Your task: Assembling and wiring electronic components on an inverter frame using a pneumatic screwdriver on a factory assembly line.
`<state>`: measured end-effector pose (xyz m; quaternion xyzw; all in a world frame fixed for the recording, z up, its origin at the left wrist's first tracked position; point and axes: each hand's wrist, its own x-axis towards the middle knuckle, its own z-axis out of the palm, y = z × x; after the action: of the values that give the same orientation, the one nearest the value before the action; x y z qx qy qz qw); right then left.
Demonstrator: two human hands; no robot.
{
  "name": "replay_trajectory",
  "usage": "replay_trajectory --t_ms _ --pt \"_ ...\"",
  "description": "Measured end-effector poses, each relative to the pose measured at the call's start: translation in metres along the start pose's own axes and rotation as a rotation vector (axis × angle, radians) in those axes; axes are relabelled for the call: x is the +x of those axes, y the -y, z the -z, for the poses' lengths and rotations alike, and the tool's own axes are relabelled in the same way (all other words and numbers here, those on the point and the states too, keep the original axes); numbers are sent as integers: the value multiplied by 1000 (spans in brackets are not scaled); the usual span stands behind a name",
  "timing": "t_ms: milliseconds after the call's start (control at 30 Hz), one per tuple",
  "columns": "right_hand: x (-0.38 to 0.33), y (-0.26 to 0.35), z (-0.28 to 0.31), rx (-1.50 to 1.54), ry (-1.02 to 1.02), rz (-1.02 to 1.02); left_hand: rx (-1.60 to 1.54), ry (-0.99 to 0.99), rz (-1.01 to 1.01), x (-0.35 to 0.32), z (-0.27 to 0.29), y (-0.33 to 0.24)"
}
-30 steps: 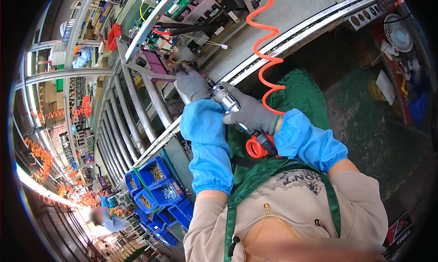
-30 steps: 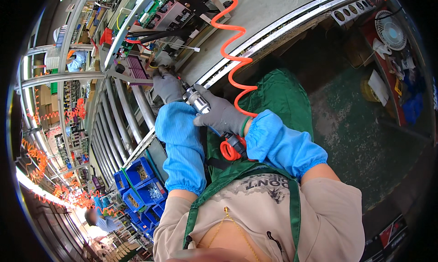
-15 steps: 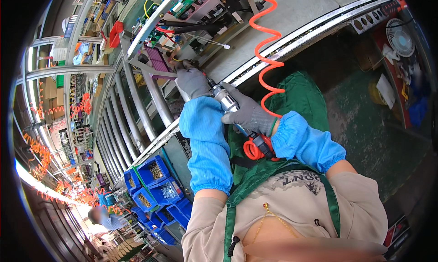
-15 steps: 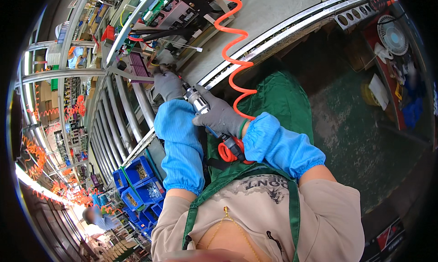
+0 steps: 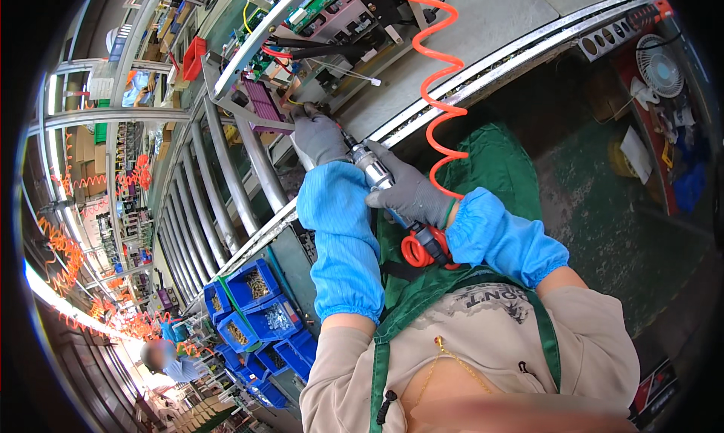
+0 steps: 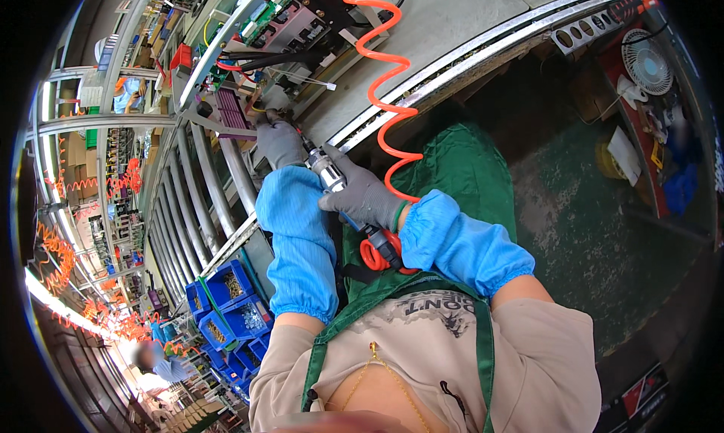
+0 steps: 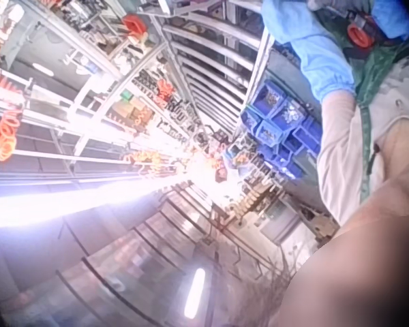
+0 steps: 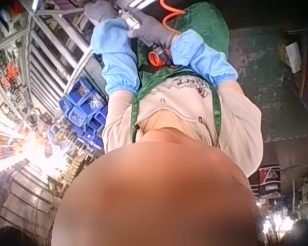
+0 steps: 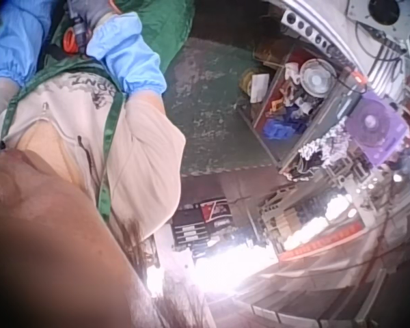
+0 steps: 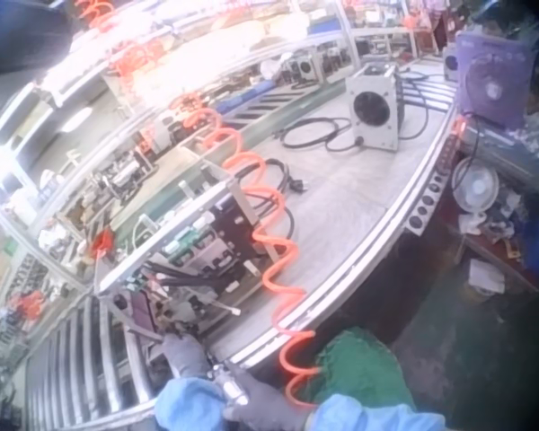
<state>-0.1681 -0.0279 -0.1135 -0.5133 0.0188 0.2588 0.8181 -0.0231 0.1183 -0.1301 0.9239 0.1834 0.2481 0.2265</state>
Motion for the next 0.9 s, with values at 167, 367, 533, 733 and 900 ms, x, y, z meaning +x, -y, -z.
replay_trajectory --t_ms 167,367,533,733,900 --pt "-3 6 -2 -15 -10 -16 -200 -31 24 -3 -1 -2" --pt "0 1 -2 -23 -9 8 -119 -47 -12 -3 0 -4" --pt "8 -9 -5 -94 -59 128 -108 7 62 0 0 -5" --pt "8 -9 -7 -37 -2 67 -31 -62 -35 -1 3 -6" --pt "13 -15 -6 -149 -50 108 -13 -43 7 -1 5 -14"
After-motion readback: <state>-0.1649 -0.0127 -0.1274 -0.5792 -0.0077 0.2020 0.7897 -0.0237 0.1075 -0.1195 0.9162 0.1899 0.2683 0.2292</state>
